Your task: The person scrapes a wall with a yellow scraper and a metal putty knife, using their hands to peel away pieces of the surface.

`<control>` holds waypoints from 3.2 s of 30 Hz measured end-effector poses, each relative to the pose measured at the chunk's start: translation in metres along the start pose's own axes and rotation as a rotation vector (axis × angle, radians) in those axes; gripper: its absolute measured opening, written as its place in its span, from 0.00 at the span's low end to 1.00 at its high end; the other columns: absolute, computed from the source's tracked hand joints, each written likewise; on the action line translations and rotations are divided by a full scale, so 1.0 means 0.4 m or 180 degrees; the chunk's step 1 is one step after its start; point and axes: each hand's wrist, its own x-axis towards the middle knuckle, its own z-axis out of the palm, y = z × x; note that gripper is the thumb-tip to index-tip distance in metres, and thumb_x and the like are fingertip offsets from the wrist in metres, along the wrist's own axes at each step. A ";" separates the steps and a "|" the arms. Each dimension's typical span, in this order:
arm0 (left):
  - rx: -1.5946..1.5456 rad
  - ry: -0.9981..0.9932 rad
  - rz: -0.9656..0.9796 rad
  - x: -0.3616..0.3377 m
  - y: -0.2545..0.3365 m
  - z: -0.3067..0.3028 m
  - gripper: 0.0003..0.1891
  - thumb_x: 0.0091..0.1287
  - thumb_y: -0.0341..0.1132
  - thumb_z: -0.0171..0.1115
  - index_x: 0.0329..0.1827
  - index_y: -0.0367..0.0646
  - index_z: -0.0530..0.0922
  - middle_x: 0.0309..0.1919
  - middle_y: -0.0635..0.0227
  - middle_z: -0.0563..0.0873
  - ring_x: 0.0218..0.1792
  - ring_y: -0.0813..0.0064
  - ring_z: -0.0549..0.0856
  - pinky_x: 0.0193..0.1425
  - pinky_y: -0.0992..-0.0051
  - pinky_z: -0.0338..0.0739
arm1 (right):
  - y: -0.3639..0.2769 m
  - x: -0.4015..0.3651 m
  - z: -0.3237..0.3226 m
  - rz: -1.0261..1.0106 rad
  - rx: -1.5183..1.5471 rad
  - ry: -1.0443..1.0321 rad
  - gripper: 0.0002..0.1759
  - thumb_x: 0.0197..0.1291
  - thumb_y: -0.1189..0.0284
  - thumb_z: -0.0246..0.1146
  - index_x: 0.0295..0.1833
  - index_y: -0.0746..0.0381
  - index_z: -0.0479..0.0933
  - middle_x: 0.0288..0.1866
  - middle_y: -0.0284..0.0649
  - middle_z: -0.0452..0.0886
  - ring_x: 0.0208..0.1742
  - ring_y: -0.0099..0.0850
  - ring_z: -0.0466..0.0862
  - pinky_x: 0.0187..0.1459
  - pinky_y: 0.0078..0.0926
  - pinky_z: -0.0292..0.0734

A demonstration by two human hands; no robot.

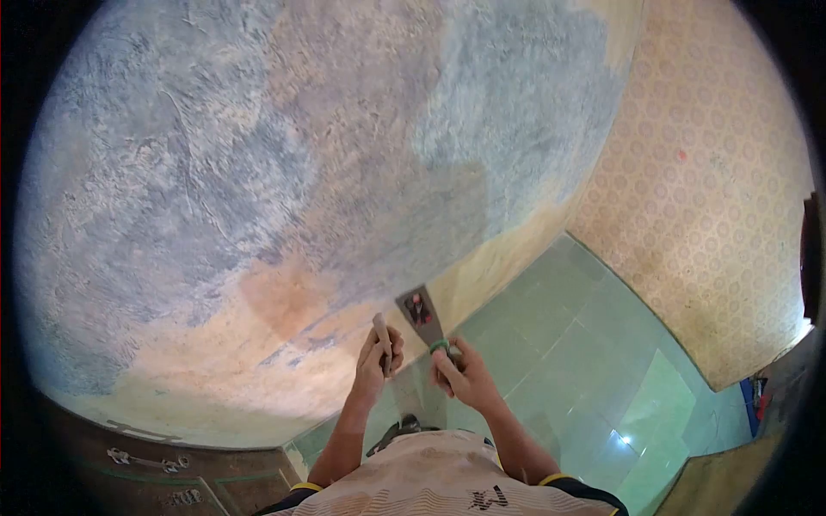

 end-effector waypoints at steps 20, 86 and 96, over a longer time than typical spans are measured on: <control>-0.0809 0.1135 0.0322 0.065 0.030 -0.091 0.12 0.76 0.47 0.59 0.38 0.51 0.73 0.23 0.78 0.73 0.23 0.84 0.70 0.26 0.78 0.64 | 0.100 0.182 0.015 0.0544 -0.0727 -0.0659 0.17 0.70 0.61 0.67 0.54 0.62 0.78 0.25 0.31 0.79 0.23 0.17 0.73 0.24 0.21 0.68; 0.1459 0.0312 -0.0478 0.762 -0.411 0.597 0.12 0.77 0.33 0.59 0.58 0.35 0.76 0.37 0.68 0.86 0.38 0.81 0.82 0.43 0.79 0.75 | -0.031 0.473 -1.040 0.0926 -0.0319 0.0389 0.15 0.63 0.67 0.73 0.37 0.62 0.73 0.28 0.32 0.80 0.23 0.18 0.76 0.23 0.21 0.69; 0.2313 0.1244 0.0239 0.927 -0.694 0.988 0.11 0.78 0.31 0.52 0.57 0.36 0.68 0.35 0.60 0.84 0.32 0.73 0.84 0.35 0.71 0.79 | -0.087 0.476 -1.429 0.0432 -0.0790 0.0004 0.16 0.58 0.69 0.76 0.35 0.62 0.72 0.28 0.31 0.80 0.23 0.17 0.73 0.25 0.20 0.71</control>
